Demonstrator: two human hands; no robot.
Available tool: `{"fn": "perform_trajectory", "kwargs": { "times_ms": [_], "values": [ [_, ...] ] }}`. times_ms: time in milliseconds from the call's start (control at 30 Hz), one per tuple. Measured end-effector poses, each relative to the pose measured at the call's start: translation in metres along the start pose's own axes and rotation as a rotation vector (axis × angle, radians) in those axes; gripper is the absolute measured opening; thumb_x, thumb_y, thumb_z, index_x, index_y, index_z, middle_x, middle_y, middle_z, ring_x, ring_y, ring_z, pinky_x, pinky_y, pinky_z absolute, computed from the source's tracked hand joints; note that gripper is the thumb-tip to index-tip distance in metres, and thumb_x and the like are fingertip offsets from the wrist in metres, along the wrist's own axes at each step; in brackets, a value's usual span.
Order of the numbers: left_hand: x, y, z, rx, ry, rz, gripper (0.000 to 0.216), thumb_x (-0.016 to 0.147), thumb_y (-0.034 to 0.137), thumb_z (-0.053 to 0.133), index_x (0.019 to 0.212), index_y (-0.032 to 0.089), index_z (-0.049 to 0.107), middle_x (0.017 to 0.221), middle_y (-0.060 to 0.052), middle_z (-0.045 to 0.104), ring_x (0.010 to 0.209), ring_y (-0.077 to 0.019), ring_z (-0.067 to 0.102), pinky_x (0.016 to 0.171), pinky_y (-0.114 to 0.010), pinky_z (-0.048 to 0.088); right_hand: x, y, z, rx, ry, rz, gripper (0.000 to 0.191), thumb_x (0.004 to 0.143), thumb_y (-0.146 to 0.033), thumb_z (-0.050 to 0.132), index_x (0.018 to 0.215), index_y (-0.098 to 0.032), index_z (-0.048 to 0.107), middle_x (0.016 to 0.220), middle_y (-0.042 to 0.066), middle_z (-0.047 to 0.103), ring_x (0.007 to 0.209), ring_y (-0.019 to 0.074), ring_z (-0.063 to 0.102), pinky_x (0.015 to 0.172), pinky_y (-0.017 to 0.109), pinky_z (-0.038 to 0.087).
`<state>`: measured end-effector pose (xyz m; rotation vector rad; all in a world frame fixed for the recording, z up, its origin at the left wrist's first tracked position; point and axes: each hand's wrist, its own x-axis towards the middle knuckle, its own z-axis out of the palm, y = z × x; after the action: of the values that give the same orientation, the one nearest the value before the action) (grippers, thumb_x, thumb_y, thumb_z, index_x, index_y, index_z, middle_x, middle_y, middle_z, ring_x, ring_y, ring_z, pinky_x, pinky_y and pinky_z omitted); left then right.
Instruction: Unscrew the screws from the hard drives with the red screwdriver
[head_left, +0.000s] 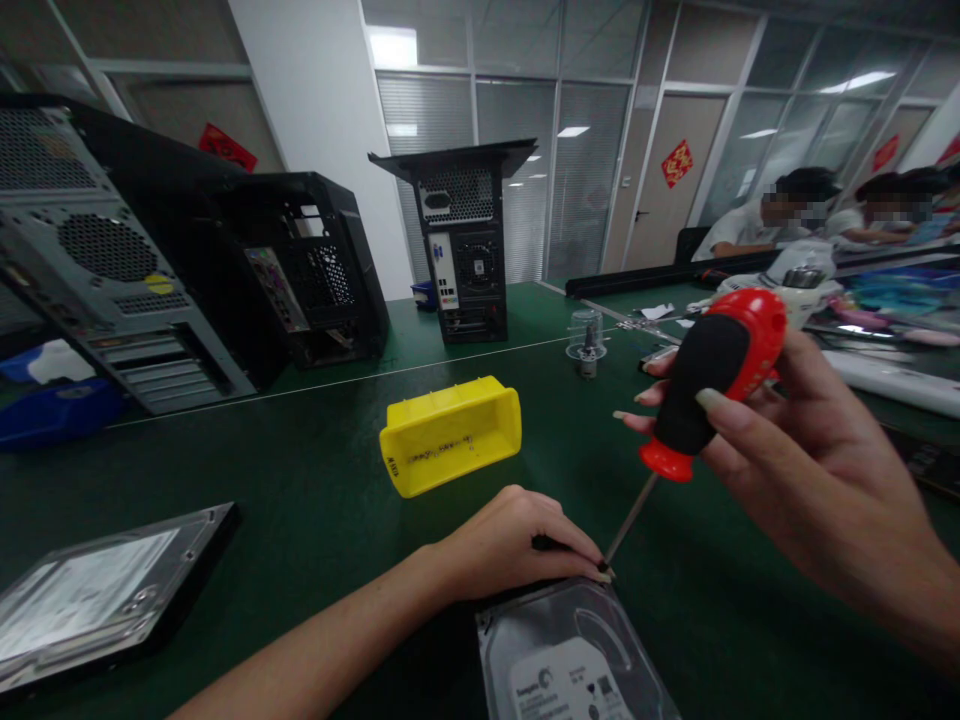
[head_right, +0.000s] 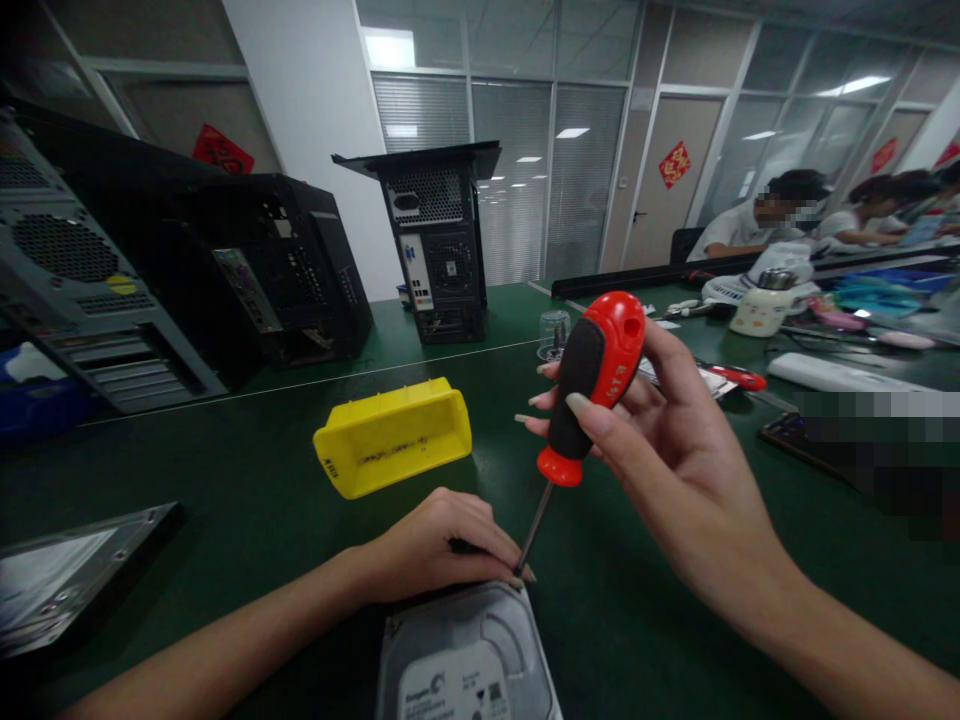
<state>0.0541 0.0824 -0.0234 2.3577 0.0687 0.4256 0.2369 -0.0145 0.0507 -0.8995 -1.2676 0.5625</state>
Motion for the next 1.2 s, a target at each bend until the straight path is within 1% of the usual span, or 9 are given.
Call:
{"fn": "perform_trajectory", "kwargs": {
  "times_ms": [133,300,400,600,733,900,1000,1100,1200],
  "values": [
    [-0.0001,-0.0003,0.0001,-0.032,-0.015,-0.013,0.017,0.088,0.022,0.064,0.099,0.014,0.074,0.094,-0.006,0.075,0.076,-0.0128,0.064,0.069,-0.019,0.043,0.0001,0.0005,-0.0001,0.003,-0.002,-0.009,0.039,0.084,-0.026,0.063,0.121,-0.037,0.054,0.107,-0.001,0.066,0.09,0.0191,0.07,0.079,0.031,0.063],
    [0.0006,-0.0002,0.0005,-0.116,-0.036,-0.073,0.02,0.085,0.023,0.067,0.1,0.012,0.073,0.093,-0.009,0.075,0.077,-0.0149,0.066,0.068,-0.02,0.045,0.0013,0.0015,0.0005,0.005,-0.002,-0.012,0.041,0.084,-0.026,0.063,0.122,-0.038,0.053,0.107,-0.001,0.066,0.093,0.0196,0.069,0.081,0.033,0.062],
    [0.0008,0.0001,0.0014,-0.125,-0.026,-0.064,0.019,0.086,0.023,0.066,0.099,0.011,0.073,0.094,-0.009,0.075,0.079,-0.0146,0.067,0.069,-0.019,0.045,0.0017,0.0006,0.0012,-0.002,0.002,-0.007,0.04,0.085,-0.026,0.062,0.122,-0.037,0.053,0.107,-0.001,0.066,0.093,0.0187,0.069,0.08,0.031,0.062],
    [-0.0001,0.0008,0.0031,0.001,-0.026,-0.011,0.017,0.09,0.024,0.062,0.1,0.015,0.072,0.094,-0.005,0.075,0.077,-0.0126,0.065,0.069,-0.019,0.044,0.0015,-0.002,0.0007,-0.026,0.016,-0.002,0.038,0.084,-0.027,0.063,0.12,-0.036,0.054,0.105,-0.001,0.066,0.092,0.0166,0.068,0.077,0.027,0.063],
    [-0.0008,0.002,0.0027,0.162,-0.026,0.065,0.015,0.091,0.023,0.06,0.097,0.016,0.072,0.09,-0.002,0.074,0.073,-0.012,0.063,0.067,-0.021,0.042,0.0008,-0.0026,-0.0001,-0.024,0.009,0.012,0.039,0.084,-0.028,0.063,0.12,-0.037,0.054,0.106,-0.001,0.065,0.091,0.0178,0.069,0.073,0.028,0.064],
    [-0.0025,0.0045,0.003,0.355,-0.005,0.131,0.017,0.093,0.024,0.056,0.092,0.016,0.071,0.083,-0.001,0.073,0.066,-0.0129,0.059,0.063,-0.025,0.039,0.0005,-0.0036,0.0006,0.002,0.008,0.023,0.04,0.085,-0.026,0.062,0.122,-0.037,0.053,0.106,-0.001,0.066,0.091,0.0178,0.069,0.076,0.03,0.064],
    [-0.0045,0.0037,0.0037,0.373,0.049,0.152,0.02,0.095,0.025,0.053,0.094,0.016,0.071,0.083,-0.001,0.073,0.065,-0.0129,0.059,0.063,-0.025,0.039,0.0018,-0.005,0.0018,0.036,0.037,0.019,0.038,0.085,-0.024,0.062,0.119,-0.036,0.054,0.104,-0.003,0.067,0.089,0.0158,0.069,0.077,0.027,0.063],
    [-0.0054,0.0012,0.0039,0.327,0.106,0.137,0.02,0.094,0.025,0.054,0.095,0.014,0.071,0.077,-0.002,0.072,0.065,-0.0129,0.059,0.062,-0.024,0.039,0.0038,-0.0056,0.003,0.09,0.094,0.014,0.035,0.084,-0.02,0.062,0.116,-0.034,0.056,0.098,-0.005,0.068,0.088,0.0137,0.07,0.082,0.026,0.061],
    [-0.0036,-0.0003,0.004,0.257,0.066,0.121,0.017,0.093,0.025,0.057,0.098,0.016,0.071,0.087,-0.002,0.074,0.071,-0.0129,0.062,0.066,-0.022,0.041,0.0041,-0.0042,0.0031,0.09,0.071,0.031,0.036,0.085,-0.022,0.063,0.118,-0.033,0.055,0.101,-0.004,0.067,0.088,0.0148,0.07,0.081,0.028,0.062]
  ]
}}
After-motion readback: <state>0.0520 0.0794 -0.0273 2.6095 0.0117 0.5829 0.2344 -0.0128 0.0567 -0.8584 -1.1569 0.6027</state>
